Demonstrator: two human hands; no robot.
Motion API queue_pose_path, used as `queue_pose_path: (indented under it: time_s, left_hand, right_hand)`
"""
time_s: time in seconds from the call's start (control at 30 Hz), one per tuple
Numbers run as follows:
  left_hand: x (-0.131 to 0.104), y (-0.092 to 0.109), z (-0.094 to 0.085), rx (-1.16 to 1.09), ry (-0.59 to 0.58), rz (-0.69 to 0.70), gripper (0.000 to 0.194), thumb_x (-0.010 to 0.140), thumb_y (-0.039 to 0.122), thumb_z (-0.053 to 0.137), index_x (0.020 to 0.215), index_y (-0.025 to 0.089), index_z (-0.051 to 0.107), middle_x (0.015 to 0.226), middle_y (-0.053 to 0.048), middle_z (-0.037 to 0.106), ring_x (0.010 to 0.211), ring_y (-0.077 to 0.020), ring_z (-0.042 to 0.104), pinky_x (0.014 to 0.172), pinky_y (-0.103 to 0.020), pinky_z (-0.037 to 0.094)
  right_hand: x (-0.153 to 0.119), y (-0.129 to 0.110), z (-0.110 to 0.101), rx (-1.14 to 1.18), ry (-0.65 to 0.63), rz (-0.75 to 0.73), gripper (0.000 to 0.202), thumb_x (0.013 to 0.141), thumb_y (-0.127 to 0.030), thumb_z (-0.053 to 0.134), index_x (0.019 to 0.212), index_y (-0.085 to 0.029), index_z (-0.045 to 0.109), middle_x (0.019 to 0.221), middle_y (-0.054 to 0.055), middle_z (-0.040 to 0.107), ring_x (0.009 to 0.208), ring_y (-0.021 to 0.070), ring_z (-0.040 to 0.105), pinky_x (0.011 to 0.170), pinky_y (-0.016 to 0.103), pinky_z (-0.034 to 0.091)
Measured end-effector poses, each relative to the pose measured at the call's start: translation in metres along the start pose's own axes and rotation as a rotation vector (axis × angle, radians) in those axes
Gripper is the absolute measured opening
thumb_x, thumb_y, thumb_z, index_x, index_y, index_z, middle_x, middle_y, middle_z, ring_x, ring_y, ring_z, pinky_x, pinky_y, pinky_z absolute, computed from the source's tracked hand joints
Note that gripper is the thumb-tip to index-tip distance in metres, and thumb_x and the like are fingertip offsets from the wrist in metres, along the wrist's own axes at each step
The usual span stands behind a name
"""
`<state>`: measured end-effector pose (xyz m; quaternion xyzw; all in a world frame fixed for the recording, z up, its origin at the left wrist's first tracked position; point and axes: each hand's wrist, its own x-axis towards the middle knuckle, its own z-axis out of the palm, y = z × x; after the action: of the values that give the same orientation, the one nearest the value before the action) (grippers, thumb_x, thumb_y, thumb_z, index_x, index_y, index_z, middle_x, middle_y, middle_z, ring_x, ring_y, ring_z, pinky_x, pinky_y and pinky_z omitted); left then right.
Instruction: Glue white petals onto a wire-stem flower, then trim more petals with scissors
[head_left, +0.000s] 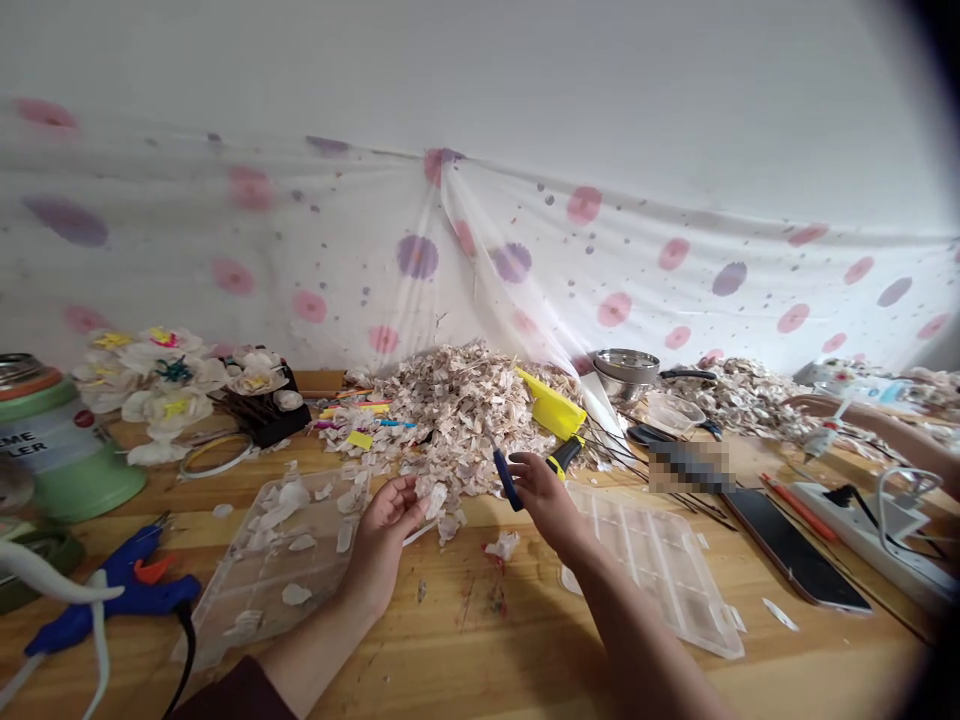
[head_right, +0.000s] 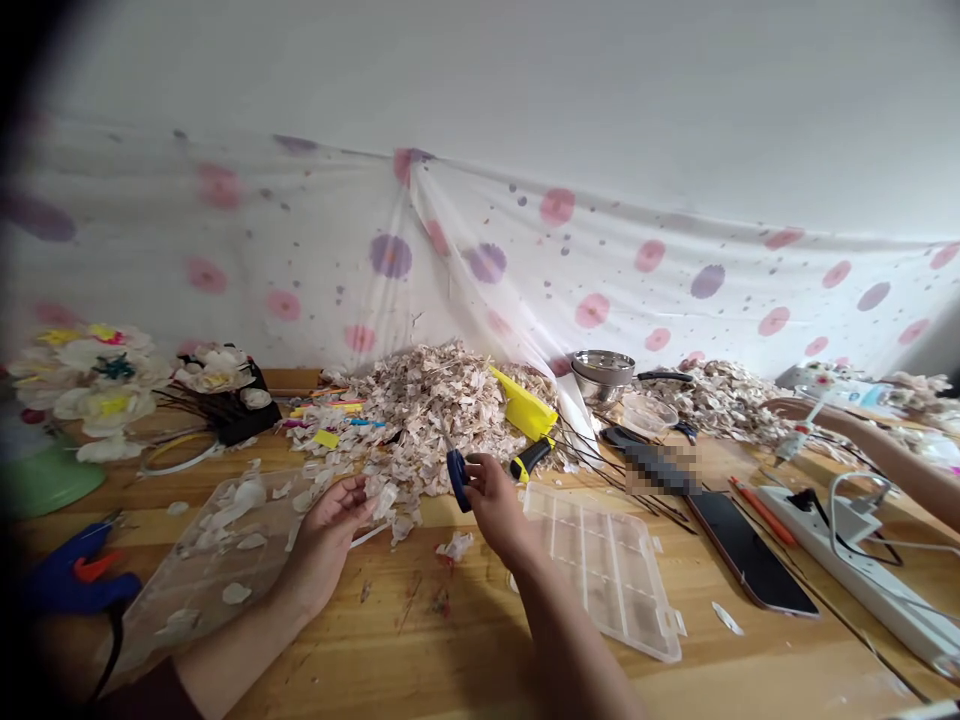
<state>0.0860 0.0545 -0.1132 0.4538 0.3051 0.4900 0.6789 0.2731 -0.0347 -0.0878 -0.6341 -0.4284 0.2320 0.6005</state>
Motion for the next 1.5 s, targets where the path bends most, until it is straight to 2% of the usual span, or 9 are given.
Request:
queue_pose_path:
  time_s: [0.13, 0.3, 0.43, 0.6, 0.8, 1.07, 1.27, 1.37, 1.5]
  left_hand:
    - [-0.001, 0.002, 0.002, -0.022, -0.015, 0.004, 0.038, 0.06, 0.023, 0.082, 0.094, 0.018, 0.067, 0.084, -0.001, 0.069, 0.082, -0.0166, 0.062, 0.078, -0.027, 0.047]
    - [-0.006, 0.005, 0.004, -0.039, -0.032, -0.001, 0.041, 0.061, 0.021, 0.082, 0.098, 0.016, 0.065, 0.082, -0.001, 0.069, 0.08, -0.0162, 0.061, 0.076, -0.026, 0.047]
    - [-0.009, 0.008, 0.007, -0.057, -0.073, -0.013, 0.04, 0.063, 0.022, 0.081, 0.098, 0.016, 0.063, 0.087, -0.004, 0.07, 0.082, -0.0173, 0.061, 0.077, -0.028, 0.048]
    - [-0.009, 0.01, 0.007, -0.05, -0.081, -0.016, 0.043, 0.065, 0.022, 0.079, 0.104, 0.018, 0.061, 0.085, -0.003, 0.07, 0.081, -0.0172, 0.061, 0.073, -0.027, 0.047]
    - [-0.005, 0.001, 0.003, 0.005, -0.078, -0.009, 0.038, 0.068, 0.02, 0.076, 0.104, 0.018, 0.062, 0.082, -0.001, 0.068, 0.078, -0.0149, 0.059, 0.073, -0.025, 0.045]
    - [-0.004, 0.001, 0.005, -0.016, -0.019, 0.007, 0.038, 0.069, 0.021, 0.077, 0.104, 0.019, 0.061, 0.082, 0.002, 0.065, 0.077, -0.0124, 0.057, 0.071, -0.022, 0.045]
    - [-0.012, 0.005, 0.01, -0.097, -0.015, -0.009, 0.042, 0.068, 0.023, 0.079, 0.105, 0.021, 0.06, 0.081, 0.002, 0.064, 0.073, -0.013, 0.06, 0.068, -0.025, 0.047]
    - [-0.016, 0.009, 0.016, -0.17, -0.018, -0.048, 0.046, 0.064, 0.023, 0.082, 0.104, 0.02, 0.06, 0.079, 0.002, 0.066, 0.071, -0.0139, 0.061, 0.068, -0.026, 0.048]
    - [-0.019, 0.009, 0.022, -0.198, -0.035, -0.059, 0.05, 0.063, 0.022, 0.082, 0.108, 0.02, 0.06, 0.078, 0.001, 0.068, 0.075, -0.0141, 0.061, 0.072, -0.025, 0.046]
  right_hand:
    - [-0.011, 0.0, 0.018, 0.229, -0.063, 0.004, 0.042, 0.073, -0.028, 0.066, 0.108, -0.021, 0.044, 0.083, 0.002, 0.067, 0.072, 0.016, 0.064, 0.062, 0.026, 0.05]
    - [-0.015, 0.008, 0.033, 0.319, -0.15, 0.034, 0.045, 0.072, -0.049, 0.073, 0.092, -0.022, 0.043, 0.045, -0.012, 0.046, 0.032, 0.0085, 0.043, 0.033, 0.017, 0.034]
    - [-0.026, 0.006, 0.035, 0.327, -0.252, 0.045, 0.052, 0.07, -0.064, 0.069, 0.087, -0.022, 0.045, 0.04, -0.013, 0.041, 0.028, 0.006, 0.034, 0.029, 0.016, 0.031]
    - [-0.043, 0.001, 0.01, 0.237, -0.378, 0.005, 0.06, 0.064, -0.062, 0.076, 0.098, -0.02, 0.049, 0.056, -0.008, 0.052, 0.042, 0.005, 0.039, 0.038, 0.014, 0.031]
    - [-0.033, 0.0, -0.023, -0.004, -0.215, -0.069, 0.054, 0.07, -0.056, 0.071, 0.103, -0.019, 0.05, 0.056, -0.006, 0.052, 0.047, 0.0099, 0.045, 0.044, 0.019, 0.034]
    - [-0.056, -0.007, -0.005, -0.359, -0.339, -0.151, 0.032, 0.079, -0.036, 0.066, 0.102, -0.02, 0.051, 0.062, -0.003, 0.059, 0.052, 0.0135, 0.052, 0.048, 0.022, 0.035]
    - [-0.056, 0.007, 0.004, -0.272, -0.257, -0.214, 0.032, 0.086, -0.028, 0.054, 0.117, -0.019, 0.049, 0.076, 0.0, 0.063, 0.064, 0.0141, 0.057, 0.06, 0.022, 0.046]
    - [-0.054, 0.006, 0.003, -0.291, -0.293, -0.163, 0.034, 0.082, -0.024, 0.058, 0.115, -0.019, 0.055, 0.074, -0.001, 0.062, 0.062, 0.0135, 0.054, 0.058, 0.022, 0.044]
    - [-0.054, -0.002, 0.002, -0.269, -0.314, -0.037, 0.026, 0.075, -0.026, 0.067, 0.098, -0.018, 0.057, 0.068, -0.004, 0.053, 0.059, 0.0126, 0.047, 0.055, 0.022, 0.039]
